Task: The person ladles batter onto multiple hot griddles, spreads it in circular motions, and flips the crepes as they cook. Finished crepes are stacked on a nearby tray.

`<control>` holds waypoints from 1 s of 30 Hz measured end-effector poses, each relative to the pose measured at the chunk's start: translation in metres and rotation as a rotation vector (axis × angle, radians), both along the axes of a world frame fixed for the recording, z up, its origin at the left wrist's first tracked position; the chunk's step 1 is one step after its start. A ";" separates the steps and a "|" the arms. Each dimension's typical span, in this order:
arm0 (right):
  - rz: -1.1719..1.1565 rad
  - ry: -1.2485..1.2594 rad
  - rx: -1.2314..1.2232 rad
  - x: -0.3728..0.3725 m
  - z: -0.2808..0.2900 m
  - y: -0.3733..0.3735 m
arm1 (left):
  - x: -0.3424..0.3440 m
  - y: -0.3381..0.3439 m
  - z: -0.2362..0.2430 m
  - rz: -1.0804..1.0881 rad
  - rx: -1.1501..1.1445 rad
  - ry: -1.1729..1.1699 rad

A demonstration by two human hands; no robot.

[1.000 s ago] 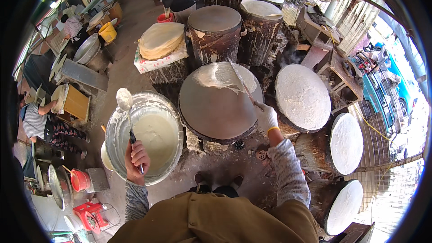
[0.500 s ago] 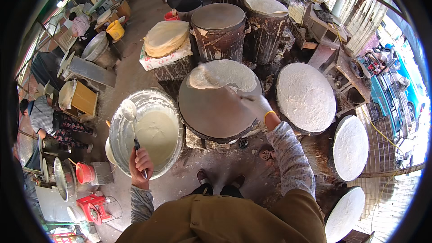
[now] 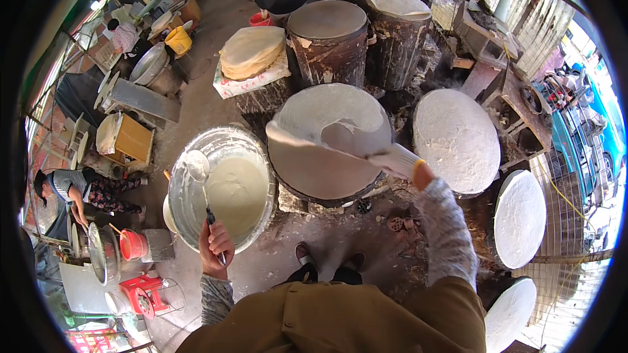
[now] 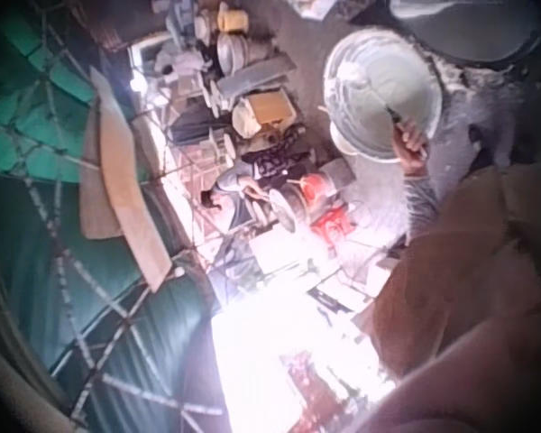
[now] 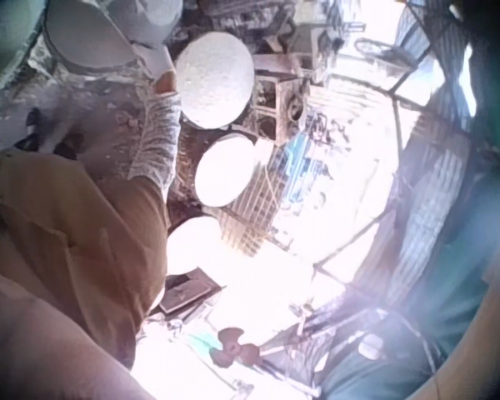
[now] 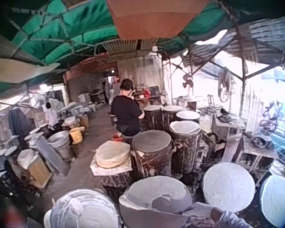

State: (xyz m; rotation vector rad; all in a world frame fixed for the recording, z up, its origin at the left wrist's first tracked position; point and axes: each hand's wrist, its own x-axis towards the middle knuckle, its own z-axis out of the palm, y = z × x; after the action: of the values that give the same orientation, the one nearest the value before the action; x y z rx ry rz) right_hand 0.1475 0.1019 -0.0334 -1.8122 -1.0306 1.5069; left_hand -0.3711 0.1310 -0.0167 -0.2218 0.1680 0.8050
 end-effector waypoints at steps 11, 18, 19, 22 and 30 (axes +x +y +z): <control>0.068 -0.043 0.107 -0.003 -0.019 0.051 | 0.041 -0.007 -0.034 -0.148 -0.045 0.319; -0.194 0.089 0.055 0.056 0.002 -0.049 | 0.058 -0.032 -0.047 -0.253 0.073 0.749; -0.166 0.063 0.074 0.052 -0.004 -0.053 | 0.064 -0.034 -0.048 -0.265 0.072 0.759; -0.052 -0.086 0.086 0.023 -0.002 -0.073 | 0.076 -0.029 -0.047 -0.316 0.103 0.768; -0.298 0.291 0.187 -0.112 0.014 -0.088 | 0.014 0.008 -0.024 -0.272 0.232 0.657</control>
State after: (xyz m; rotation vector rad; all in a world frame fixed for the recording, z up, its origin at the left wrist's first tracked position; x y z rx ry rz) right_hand 0.0351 0.0143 -0.0195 -1.4877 -0.7000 1.3885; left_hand -0.3572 0.1391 -0.0408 0.2891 0.7038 0.5955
